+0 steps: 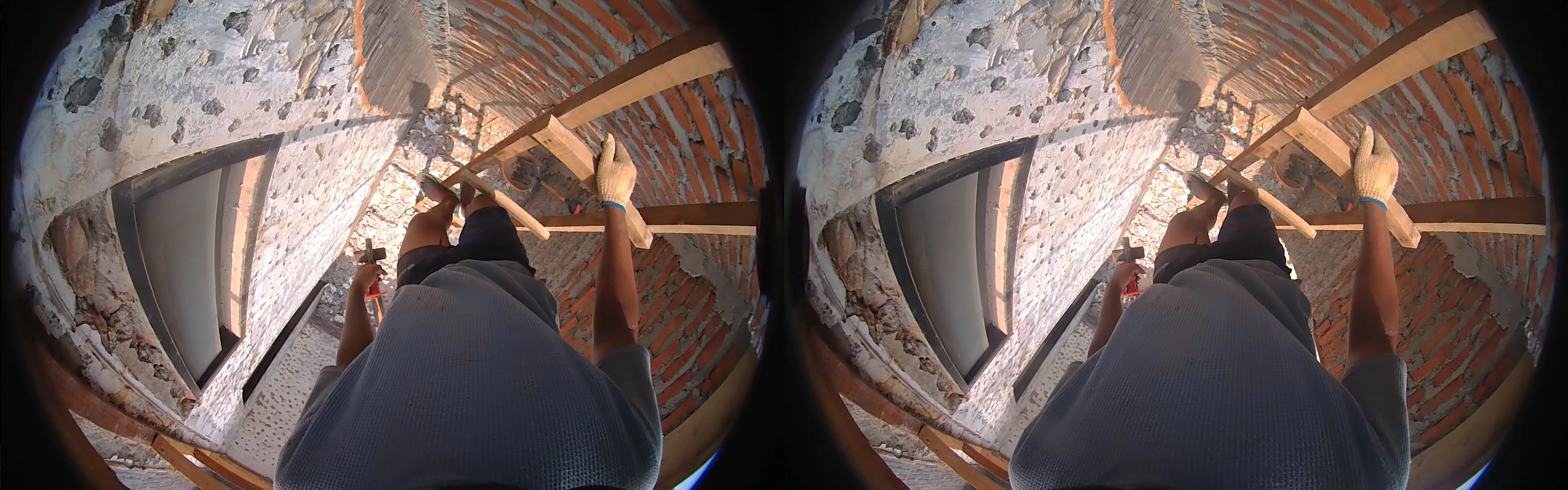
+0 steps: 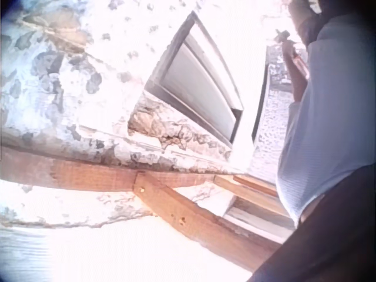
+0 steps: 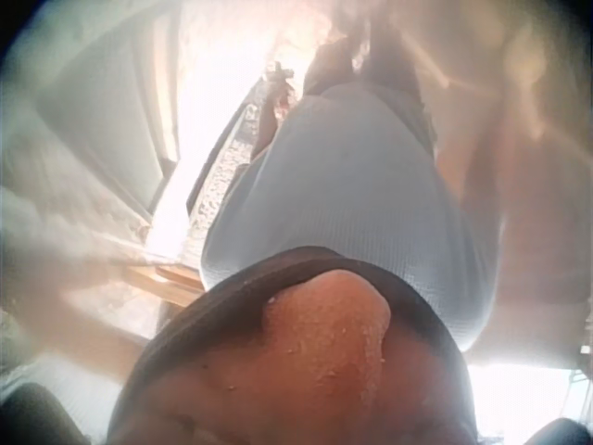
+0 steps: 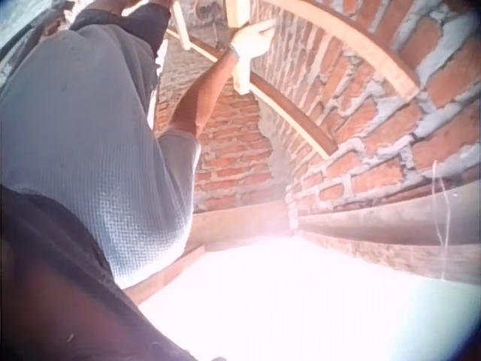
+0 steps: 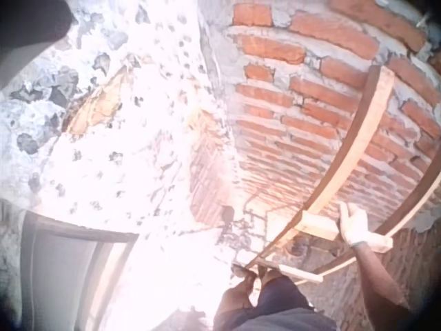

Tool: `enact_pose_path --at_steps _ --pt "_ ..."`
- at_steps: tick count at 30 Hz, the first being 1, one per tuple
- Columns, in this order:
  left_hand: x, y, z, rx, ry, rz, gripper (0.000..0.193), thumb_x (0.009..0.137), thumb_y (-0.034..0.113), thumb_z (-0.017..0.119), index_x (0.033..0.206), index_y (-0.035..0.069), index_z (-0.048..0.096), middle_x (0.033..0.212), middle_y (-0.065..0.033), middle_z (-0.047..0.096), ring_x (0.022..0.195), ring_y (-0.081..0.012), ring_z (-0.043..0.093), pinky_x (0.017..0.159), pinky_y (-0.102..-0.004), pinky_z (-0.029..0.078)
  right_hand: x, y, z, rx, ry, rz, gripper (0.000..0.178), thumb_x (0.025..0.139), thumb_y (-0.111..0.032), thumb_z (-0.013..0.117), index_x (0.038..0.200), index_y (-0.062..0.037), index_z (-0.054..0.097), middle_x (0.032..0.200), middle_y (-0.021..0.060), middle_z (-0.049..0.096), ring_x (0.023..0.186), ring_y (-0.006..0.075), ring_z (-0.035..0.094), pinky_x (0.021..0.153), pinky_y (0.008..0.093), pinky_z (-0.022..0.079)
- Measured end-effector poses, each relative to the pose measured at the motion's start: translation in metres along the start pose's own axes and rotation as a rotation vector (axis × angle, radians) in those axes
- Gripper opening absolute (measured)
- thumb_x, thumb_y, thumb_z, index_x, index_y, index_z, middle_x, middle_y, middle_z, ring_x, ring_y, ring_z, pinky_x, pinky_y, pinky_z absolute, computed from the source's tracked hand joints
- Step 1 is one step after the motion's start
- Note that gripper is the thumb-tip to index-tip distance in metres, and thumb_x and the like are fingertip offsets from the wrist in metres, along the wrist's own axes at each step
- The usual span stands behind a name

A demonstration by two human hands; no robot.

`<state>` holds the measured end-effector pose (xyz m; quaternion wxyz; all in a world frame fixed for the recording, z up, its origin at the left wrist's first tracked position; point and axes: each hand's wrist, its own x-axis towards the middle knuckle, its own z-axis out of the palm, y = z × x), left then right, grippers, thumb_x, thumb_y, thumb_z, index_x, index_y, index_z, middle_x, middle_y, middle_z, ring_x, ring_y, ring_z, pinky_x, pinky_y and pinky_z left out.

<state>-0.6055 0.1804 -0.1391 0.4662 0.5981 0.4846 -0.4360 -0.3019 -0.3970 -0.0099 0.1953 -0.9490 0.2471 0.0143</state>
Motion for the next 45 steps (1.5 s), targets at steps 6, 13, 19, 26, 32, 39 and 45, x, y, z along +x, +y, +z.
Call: enact_pose_path --at_steps 6,13,19,26,32,39,45 --pt "-0.011 0.005 0.023 0.064 0.116 -0.019 0.015 0.074 0.017 0.073 0.077 0.003 0.072 0.066 -0.0049 0.059 0.057 -0.0160 0.055 0.053 -0.0331 0.044 -0.003 0.001 -0.001 0.020 0.046 -0.039 0.051 0.104 -0.046 0.045 0.106 -0.0031 0.072 0.105 0.0256 0.069 0.097 0.0446 0.066 0.083 0.0492 0.052" --pt "-0.016 -0.012 0.051 0.285 0.095 0.005 0.025 0.080 0.030 0.069 0.089 0.006 0.073 0.075 -0.0085 0.066 0.066 -0.0214 0.064 0.061 -0.0364 0.050 -0.006 -0.006 -0.007 0.058 0.027 -0.102 0.045 0.104 -0.042 0.048 0.103 -0.0025 0.071 0.098 0.0264 0.069 0.091 0.0443 0.066 0.078 0.0489 0.053" --pt "0.009 -0.017 0.056 0.802 -0.045 0.243 0.038 0.081 0.042 0.062 0.099 0.011 0.074 0.087 -0.0159 0.073 0.080 -0.0284 0.073 0.071 -0.0407 0.057 -0.009 -0.009 -0.012 0.089 0.032 -0.208 0.040 0.103 -0.036 0.052 0.087 -0.0014 0.064 0.082 0.0258 0.065 0.078 0.0462 0.063 0.065 0.0489 0.050" --pt "0.067 -0.023 0.061 0.458 -0.028 0.367 0.034 0.084 0.036 0.061 0.090 0.005 0.072 0.080 -0.0158 0.070 0.072 -0.0279 0.070 0.067 -0.0393 0.056 -0.012 -0.008 -0.016 0.217 0.033 -0.308 0.043 0.104 -0.037 0.051 0.088 0.0003 0.064 0.083 0.0270 0.064 0.078 0.0467 0.063 0.066 0.0492 0.050" --pt "0.065 -0.016 0.069 0.043 -0.065 0.207 0.037 0.084 0.036 0.069 0.098 0.002 0.074 0.095 -0.0128 0.074 0.081 -0.0236 0.070 0.069 -0.0410 0.054 -0.008 -0.004 -0.015 0.183 0.005 -0.311 0.043 0.103 -0.038 0.051 0.089 0.0004 0.064 0.087 0.0279 0.065 0.082 0.0474 0.063 0.069 0.0514 0.049" --pt "0.027 0.015 0.074 0.419 0.110 0.070 0.042 0.082 0.040 0.070 0.104 0.005 0.074 0.100 -0.0121 0.074 0.085 -0.0242 0.070 0.072 -0.0435 0.054 -0.003 -0.005 -0.021 0.148 -0.197 -0.312 0.043 0.102 -0.042 0.050 0.097 -0.0030 0.069 0.093 0.0285 0.068 0.088 0.0469 0.065 0.076 0.0521 0.051" --pt "0.038 0.029 0.080 0.457 0.180 0.028 0.046 0.081 0.043 0.072 0.109 0.007 0.075 0.104 -0.0115 0.074 0.089 -0.0247 0.070 0.074 -0.0457 0.055 -0.002 -0.007 -0.028 0.159 -0.293 -0.353 0.048 0.101 -0.044 0.051 0.104 0.0004 0.070 0.099 0.0320 0.066 0.096 0.0495 0.064 0.082 0.0526 0.050"
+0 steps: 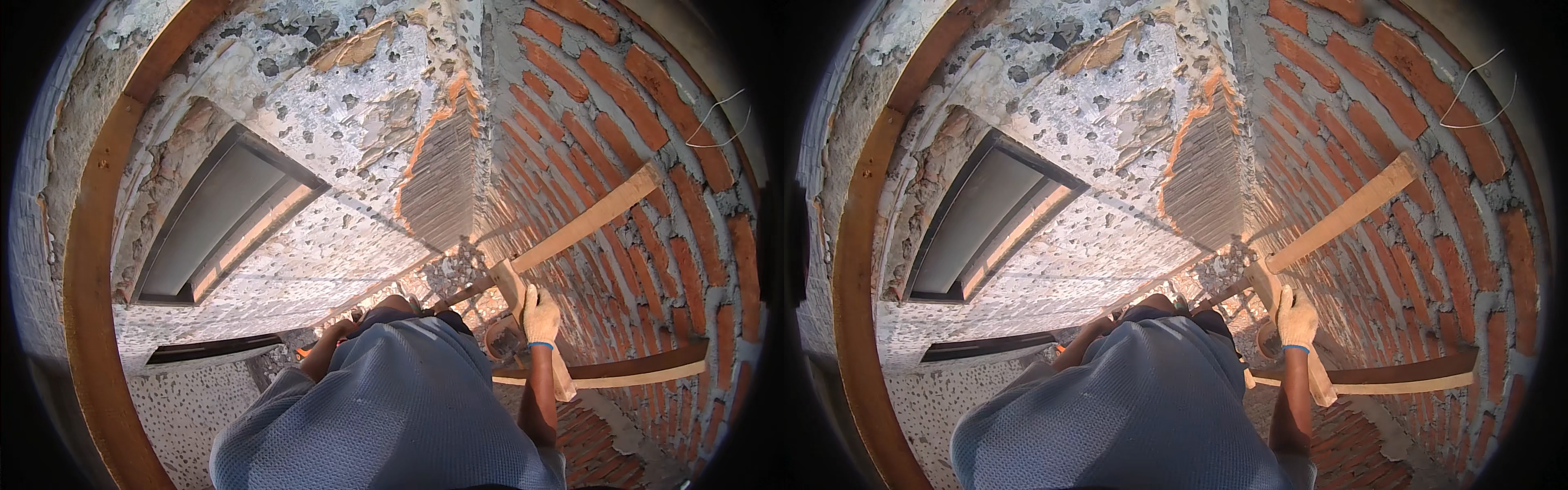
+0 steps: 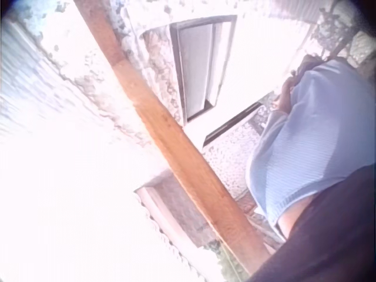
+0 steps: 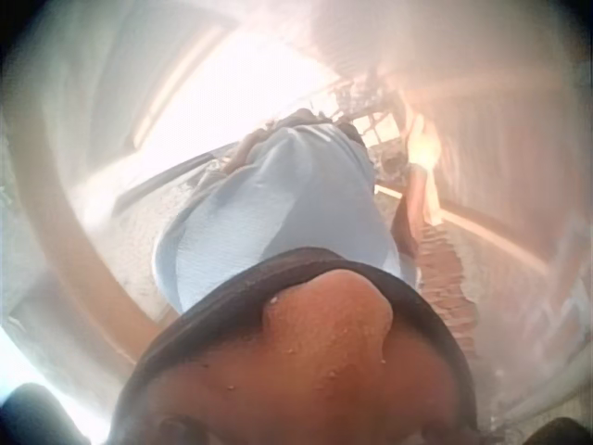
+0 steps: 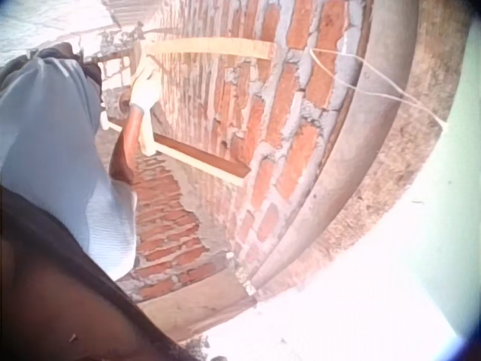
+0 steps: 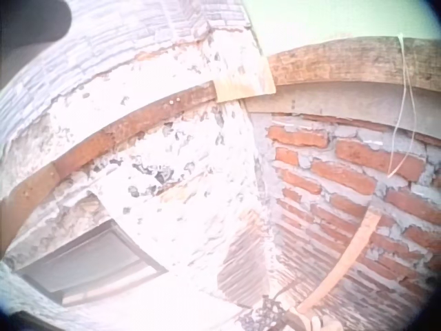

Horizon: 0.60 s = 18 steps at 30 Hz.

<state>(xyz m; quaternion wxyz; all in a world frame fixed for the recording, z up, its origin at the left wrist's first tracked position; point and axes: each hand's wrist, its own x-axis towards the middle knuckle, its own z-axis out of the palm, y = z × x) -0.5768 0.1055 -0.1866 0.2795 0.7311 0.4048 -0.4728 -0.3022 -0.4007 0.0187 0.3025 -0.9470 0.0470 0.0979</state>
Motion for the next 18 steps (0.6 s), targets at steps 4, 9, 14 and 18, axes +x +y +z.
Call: enact_pose_path --at_steps 4,9,14,18 --pt "-0.038 0.033 -0.016 0.078 0.026 -0.054 0.043 0.081 0.042 0.072 0.110 0.011 0.075 0.104 -0.0106 0.074 0.088 -0.0231 0.069 0.070 -0.0462 0.055 -0.003 0.003 0.000 -0.001 -0.003 -0.074 0.050 0.101 -0.048 0.050 0.101 -0.0018 0.070 0.095 0.0288 0.069 0.090 0.0468 0.066 0.079 0.0529 0.052" --pt "-0.067 0.059 -0.033 0.134 -0.028 -0.026 0.062 0.086 0.054 0.065 0.119 0.002 0.071 0.123 -0.0184 0.069 0.112 -0.0290 0.068 0.088 -0.0423 0.052 -0.004 0.006 0.003 0.027 0.023 -0.085 0.047 0.101 -0.045 0.051 0.097 -0.0010 0.068 0.093 0.0301 0.067 0.090 0.0483 0.064 0.079 0.0539 0.049" --pt "-0.047 0.054 -0.031 0.126 -0.039 -0.064 0.062 0.086 0.053 0.065 0.119 0.002 0.071 0.122 -0.0180 0.070 0.109 -0.0289 0.068 0.087 -0.0425 0.052 -0.004 0.003 0.003 -0.016 0.015 -0.068 0.047 0.102 -0.044 0.051 0.095 -0.0005 0.067 0.092 0.0311 0.066 0.090 0.0488 0.063 0.078 0.0543 0.049" --pt "-0.039 0.048 -0.027 0.115 -0.061 -0.093 0.061 0.085 0.053 0.065 0.119 0.002 0.070 0.121 -0.0177 0.070 0.107 -0.0289 0.069 0.085 -0.0426 0.053 -0.004 0.000 0.001 -0.020 0.023 -0.083 0.046 0.102 -0.042 0.050 0.094 0.0001 0.067 0.092 0.0315 0.065 0.089 0.0493 0.063 0.077 0.0545 0.049"
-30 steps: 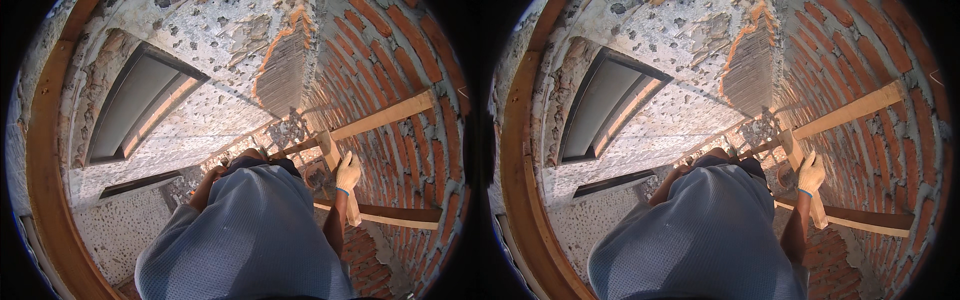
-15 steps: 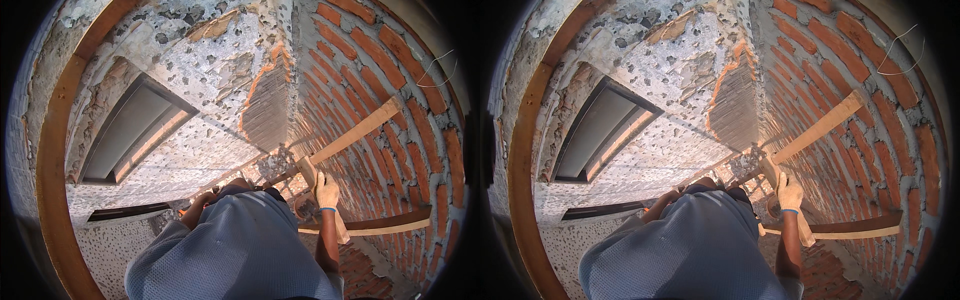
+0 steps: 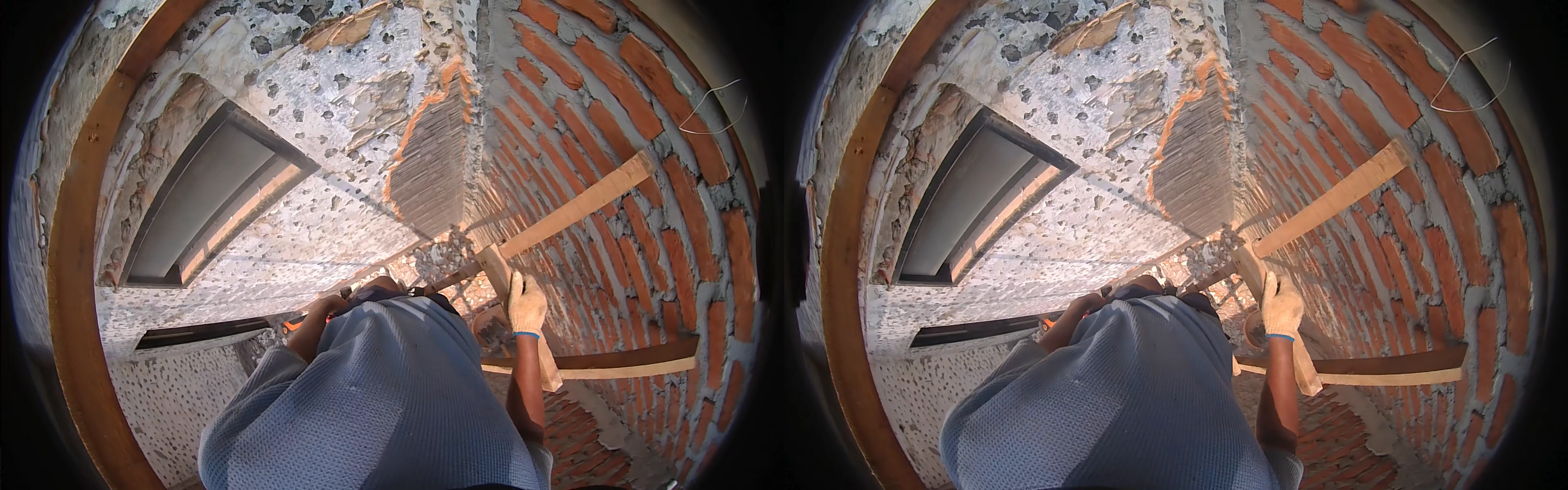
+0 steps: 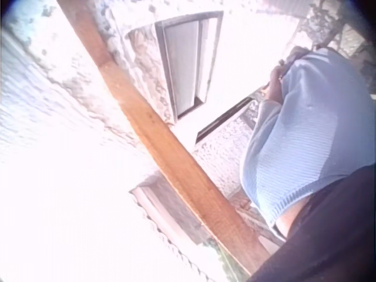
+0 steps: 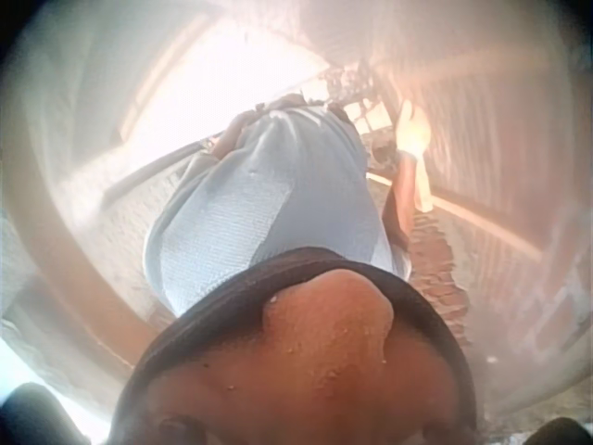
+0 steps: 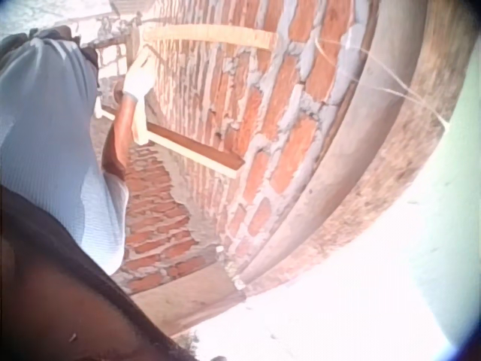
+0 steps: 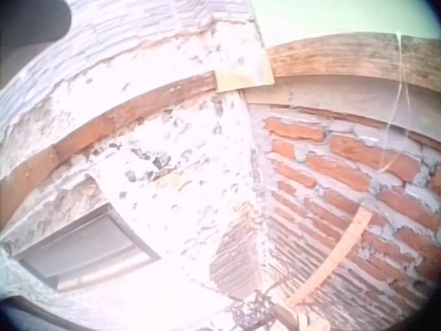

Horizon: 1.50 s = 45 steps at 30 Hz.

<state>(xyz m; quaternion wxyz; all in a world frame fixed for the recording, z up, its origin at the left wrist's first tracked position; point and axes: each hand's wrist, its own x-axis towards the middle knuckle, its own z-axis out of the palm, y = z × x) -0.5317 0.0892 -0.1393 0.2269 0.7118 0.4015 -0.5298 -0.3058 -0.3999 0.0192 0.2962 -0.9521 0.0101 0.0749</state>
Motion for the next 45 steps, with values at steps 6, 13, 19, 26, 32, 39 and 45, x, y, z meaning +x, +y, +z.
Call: enact_pose_path --at_steps 6,13,19,26,32,39,45 --pt "-0.011 -0.008 0.008 -0.065 0.089 0.083 0.032 0.084 0.037 0.065 0.099 0.011 0.074 0.096 -0.0078 0.071 0.078 -0.0223 0.065 0.062 -0.0442 0.053 0.000 0.001 0.001 0.010 0.010 -0.024 0.044 0.102 -0.040 0.050 0.096 0.0000 0.068 0.092 0.0306 0.066 0.087 0.0493 0.063 0.076 0.0541 0.050" --pt "-0.007 -0.024 0.021 -0.248 0.065 0.001 0.039 0.081 0.042 0.064 0.106 0.013 0.076 0.105 -0.0128 0.073 0.089 -0.0250 0.071 0.074 -0.0435 0.054 0.003 0.008 0.010 0.008 0.061 -0.070 0.042 0.101 -0.041 0.052 0.094 -0.0031 0.069 0.086 0.0285 0.067 0.082 0.0480 0.065 0.071 0.0539 0.051" --pt "-0.018 -0.035 0.019 -0.095 0.309 -0.025 0.049 0.075 0.050 0.066 0.105 0.013 0.077 0.103 -0.0201 0.073 0.097 -0.0319 0.072 0.084 -0.0413 0.054 -0.003 0.009 0.004 0.218 0.144 -0.072 0.031 0.101 -0.029 0.057 0.106 -0.0004 0.067 0.096 0.0251 0.069 0.087 0.0428 0.067 0.078 0.0465 0.052" --pt "-0.097 0.012 -0.043 -0.675 0.497 0.339 0.031 0.085 0.024 0.062 0.082 -0.006 0.070 0.067 -0.0127 0.067 0.064 -0.0190 0.067 0.059 -0.0377 0.054 -0.032 -0.045 0.010 0.522 -0.163 -0.120 0.025 0.101 -0.019 0.056 0.112 0.0013 0.066 0.102 0.0192 0.069 0.087 0.0290 0.069 0.076 0.0369 0.054" --pt "-0.179 0.115 -0.056 -1.408 -0.191 0.862 0.018 0.080 0.016 0.059 0.069 0.002 0.057 0.105 -0.0107 0.060 0.085 -0.0204 0.057 0.073 -0.0414 0.056 -0.037 -0.125 0.092 0.804 -1.000 -0.194 0.050 0.102 -0.033 0.053 0.140 0.0005 0.051 0.128 0.0188 0.064 0.112 0.0266 0.063 0.098 0.0348 0.048" --pt "-0.223 0.163 -0.033 -1.261 -0.221 1.075 0.014 0.089 0.006 0.053 0.078 0.002 0.061 0.080 -0.0054 0.061 0.075 -0.0132 0.060 0.076 -0.0277 0.050 -0.041 -0.139 0.113 1.057 -0.910 -0.295 0.054 0.101 -0.027 0.050 0.147 0.0004 0.041 0.136 0.0158 0.055 0.123 0.0209 0.054 0.106 0.0345 0.041" --pt "-0.209 0.173 -0.016 -1.062 -0.334 1.150 0.007 0.088 0.005 0.058 0.081 0.003 0.059 0.078 -0.0046 0.060 0.077 -0.0142 0.061 0.074 -0.0285 0.050 -0.043 -0.138 0.086 0.990 -0.921 -0.122 0.035 0.098 -0.013 0.053 0.131 0.0000 0.051 0.117 0.0097 0.062 0.110 0.0187 0.059 0.096 0.0351 0.047"
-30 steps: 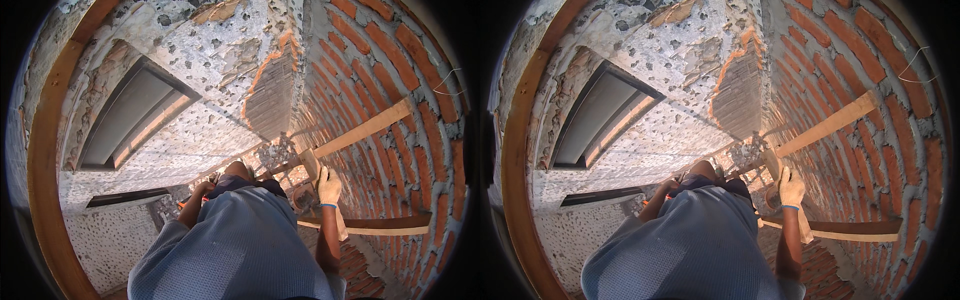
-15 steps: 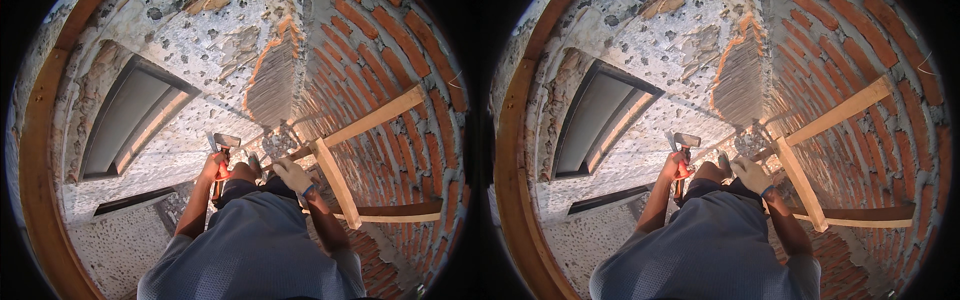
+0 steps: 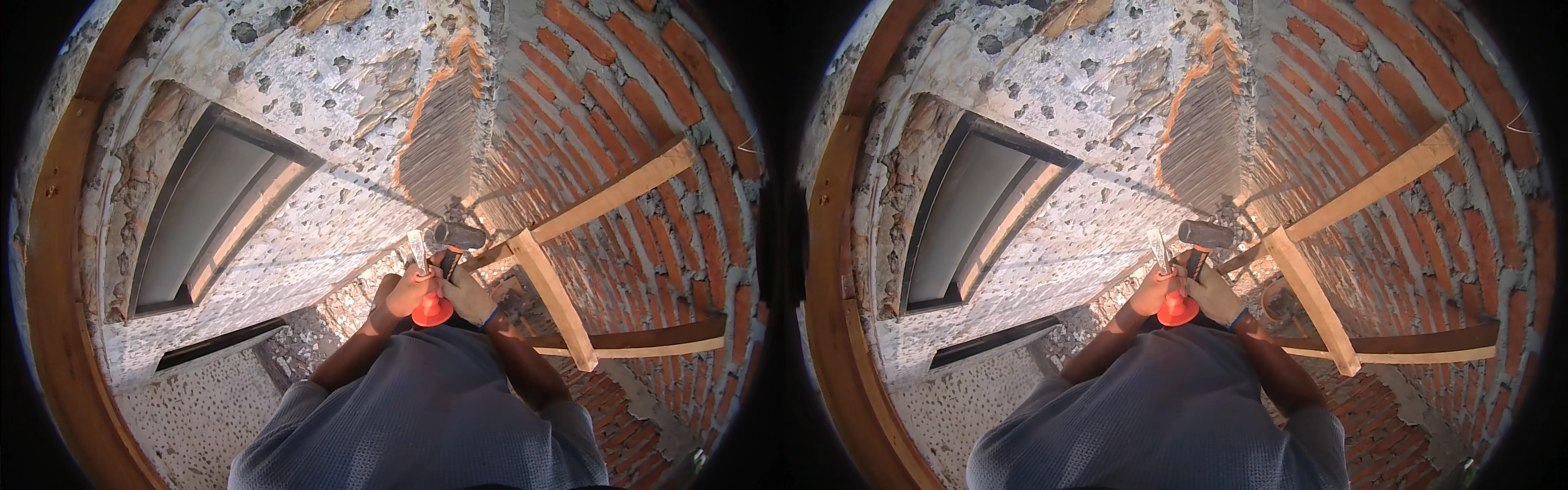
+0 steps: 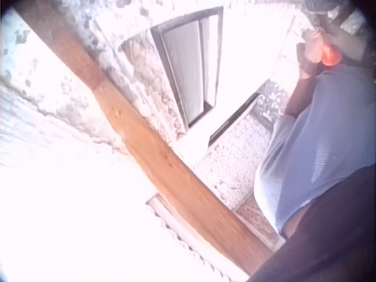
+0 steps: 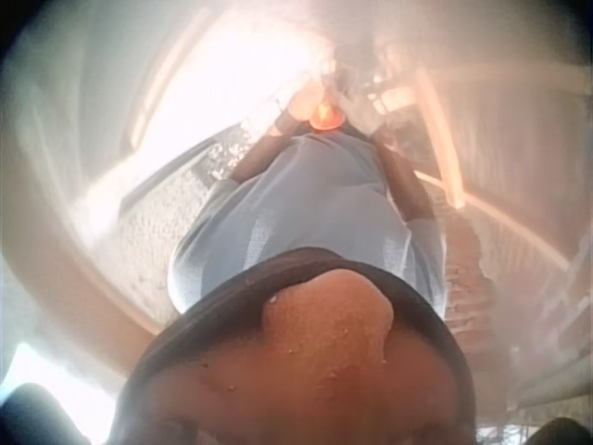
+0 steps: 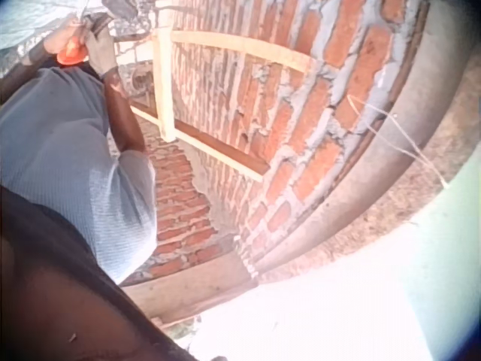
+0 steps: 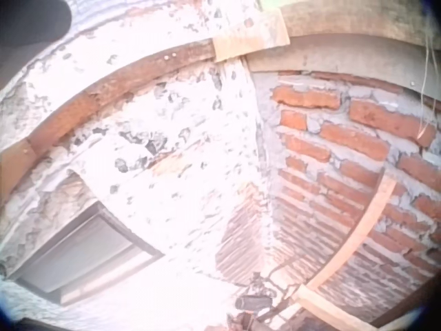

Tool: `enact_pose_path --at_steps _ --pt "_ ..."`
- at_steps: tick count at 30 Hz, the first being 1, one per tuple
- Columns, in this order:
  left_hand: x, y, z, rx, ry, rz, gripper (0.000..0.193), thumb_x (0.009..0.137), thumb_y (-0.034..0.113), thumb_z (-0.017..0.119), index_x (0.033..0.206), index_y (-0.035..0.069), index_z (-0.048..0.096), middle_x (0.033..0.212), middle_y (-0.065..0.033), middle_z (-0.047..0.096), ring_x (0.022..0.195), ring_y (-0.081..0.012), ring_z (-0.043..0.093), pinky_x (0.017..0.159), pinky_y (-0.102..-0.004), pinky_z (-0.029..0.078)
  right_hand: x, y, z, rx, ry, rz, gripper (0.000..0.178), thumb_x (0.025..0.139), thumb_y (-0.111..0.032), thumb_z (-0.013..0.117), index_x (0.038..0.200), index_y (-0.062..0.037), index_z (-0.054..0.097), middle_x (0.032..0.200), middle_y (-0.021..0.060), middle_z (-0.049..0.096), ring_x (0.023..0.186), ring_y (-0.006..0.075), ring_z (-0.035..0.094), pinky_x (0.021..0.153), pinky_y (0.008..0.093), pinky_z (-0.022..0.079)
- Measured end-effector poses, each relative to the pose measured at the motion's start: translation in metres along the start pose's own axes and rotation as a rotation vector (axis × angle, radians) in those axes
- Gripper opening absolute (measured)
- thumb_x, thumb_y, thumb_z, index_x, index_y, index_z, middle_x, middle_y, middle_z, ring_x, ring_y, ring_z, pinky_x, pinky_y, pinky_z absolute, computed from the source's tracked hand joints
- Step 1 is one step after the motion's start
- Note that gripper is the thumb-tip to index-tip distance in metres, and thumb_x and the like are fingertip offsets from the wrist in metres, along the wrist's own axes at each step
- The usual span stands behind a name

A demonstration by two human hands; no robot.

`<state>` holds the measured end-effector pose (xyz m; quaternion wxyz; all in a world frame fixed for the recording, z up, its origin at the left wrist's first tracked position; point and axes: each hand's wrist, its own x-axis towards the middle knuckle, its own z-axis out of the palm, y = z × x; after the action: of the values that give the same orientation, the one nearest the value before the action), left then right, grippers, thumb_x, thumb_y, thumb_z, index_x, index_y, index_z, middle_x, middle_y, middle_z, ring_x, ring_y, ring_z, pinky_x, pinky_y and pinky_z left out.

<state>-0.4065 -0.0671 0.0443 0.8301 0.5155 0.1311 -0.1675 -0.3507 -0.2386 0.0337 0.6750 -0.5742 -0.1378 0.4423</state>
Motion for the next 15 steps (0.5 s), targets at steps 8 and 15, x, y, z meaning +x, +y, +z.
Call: enact_pose_path --at_steps 8,15 --pt "0.004 0.003 -0.037 -0.119 0.039 -0.042 0.015 0.093 0.006 0.057 0.078 0.004 0.054 0.094 -0.0118 0.069 0.074 -0.0190 0.065 0.072 -0.0363 0.055 -0.007 0.007 -0.008 0.328 0.464 -0.075 0.023 0.100 -0.008 0.053 0.120 0.0024 0.049 0.092 0.0111 0.064 0.073 0.0155 0.065 0.068 0.0316 0.055" --pt "-0.001 -0.044 -0.101 -0.231 0.425 -0.503 0.020 0.098 0.013 0.062 0.113 0.005 0.053 0.089 -0.0087 0.063 0.087 -0.0216 0.066 0.076 -0.0368 0.058 -0.032 0.023 -0.029 0.268 0.449 -0.069 0.012 0.099 -0.005 0.054 0.109 -0.0028 0.046 0.077 0.0083 0.059 0.060 0.0151 0.060 0.056 0.0320 0.052"
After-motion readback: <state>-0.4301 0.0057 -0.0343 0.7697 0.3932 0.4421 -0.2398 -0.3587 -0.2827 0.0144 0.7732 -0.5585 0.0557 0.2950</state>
